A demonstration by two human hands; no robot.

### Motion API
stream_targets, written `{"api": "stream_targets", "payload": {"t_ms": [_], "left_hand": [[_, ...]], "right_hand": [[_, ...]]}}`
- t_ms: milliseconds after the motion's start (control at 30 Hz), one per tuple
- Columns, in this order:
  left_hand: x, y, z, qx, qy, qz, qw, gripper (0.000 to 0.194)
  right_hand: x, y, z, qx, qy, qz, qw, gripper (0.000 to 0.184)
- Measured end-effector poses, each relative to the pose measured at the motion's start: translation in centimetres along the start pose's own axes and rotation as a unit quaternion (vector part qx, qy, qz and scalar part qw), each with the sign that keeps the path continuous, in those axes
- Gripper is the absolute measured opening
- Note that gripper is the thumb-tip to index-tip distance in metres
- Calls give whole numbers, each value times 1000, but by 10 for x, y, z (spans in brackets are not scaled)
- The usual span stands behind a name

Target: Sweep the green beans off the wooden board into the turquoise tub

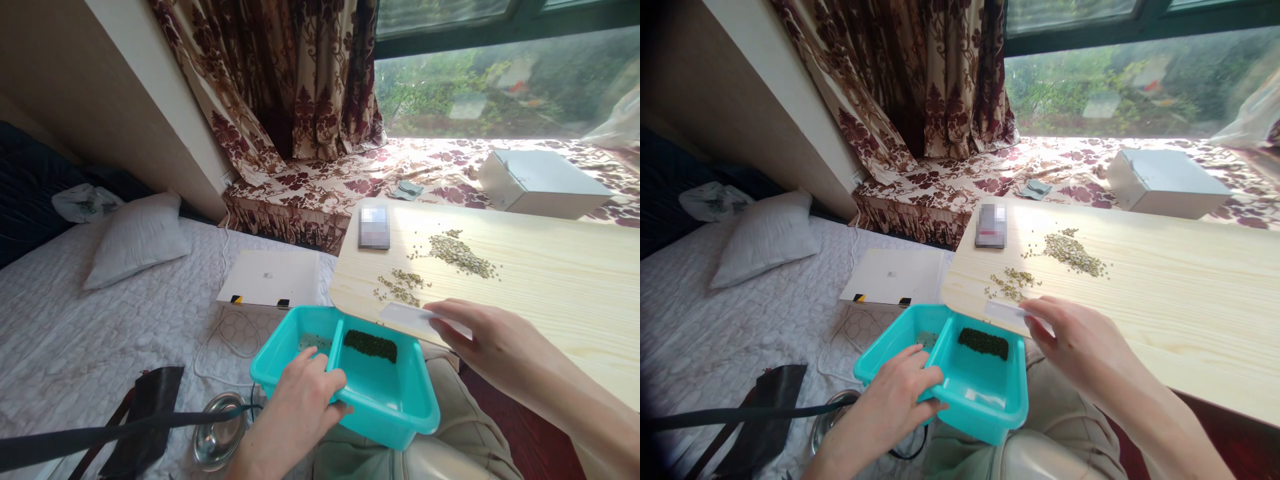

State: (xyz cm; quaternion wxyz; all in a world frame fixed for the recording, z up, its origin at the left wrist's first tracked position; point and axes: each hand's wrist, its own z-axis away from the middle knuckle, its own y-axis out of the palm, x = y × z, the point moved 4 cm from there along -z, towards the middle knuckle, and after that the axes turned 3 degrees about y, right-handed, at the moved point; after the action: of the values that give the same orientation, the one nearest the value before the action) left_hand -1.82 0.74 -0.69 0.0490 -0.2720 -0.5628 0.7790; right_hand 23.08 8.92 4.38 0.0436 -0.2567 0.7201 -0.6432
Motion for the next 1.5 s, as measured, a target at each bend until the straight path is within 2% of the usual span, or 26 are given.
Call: {"api": "stream_targets", "payload": {"t_ms": [133,433,533,667,733,933,1067,1200,1333,1500], "left_hand": [[-1,-1,0,5,0,-3,1000,22],[-2,0,-1,10,1,-21,1000,22],[-5,2,-4,17,9,-25,1000,22],[-22,5,-15,53,45,-37,997,22],[-34,7,-22,71,72,-40,994,23],[-64,21,-41,51,162,-52,984,26],[-71,32,-46,30,191,-49,980,27],[-74,32,-49,22,201,-50,978,25],[-76,30,-52,45,199,-59,977,23],[-76,29,-52,46,185,-52,980,24]], "right_hand": [[-5,-1,6,12,9,-4,1000,28],[6,5,2,12,-6,-5,1000,30],[2,2,2,17,-1,-22,1000,31],[-12,-7,0,-33,50,0,998,30],[-15,-4,-2,-37,61,10,997,30],[-11,5,-2,-38,63,19,997,31],[-16,1,3,-55,67,43,995,32],[-20,3,3,-52,77,55,994,28],[-7,11,-4,-33,60,33,997,25],[30,18,-6,13,-3,-20,1000,30]]}}
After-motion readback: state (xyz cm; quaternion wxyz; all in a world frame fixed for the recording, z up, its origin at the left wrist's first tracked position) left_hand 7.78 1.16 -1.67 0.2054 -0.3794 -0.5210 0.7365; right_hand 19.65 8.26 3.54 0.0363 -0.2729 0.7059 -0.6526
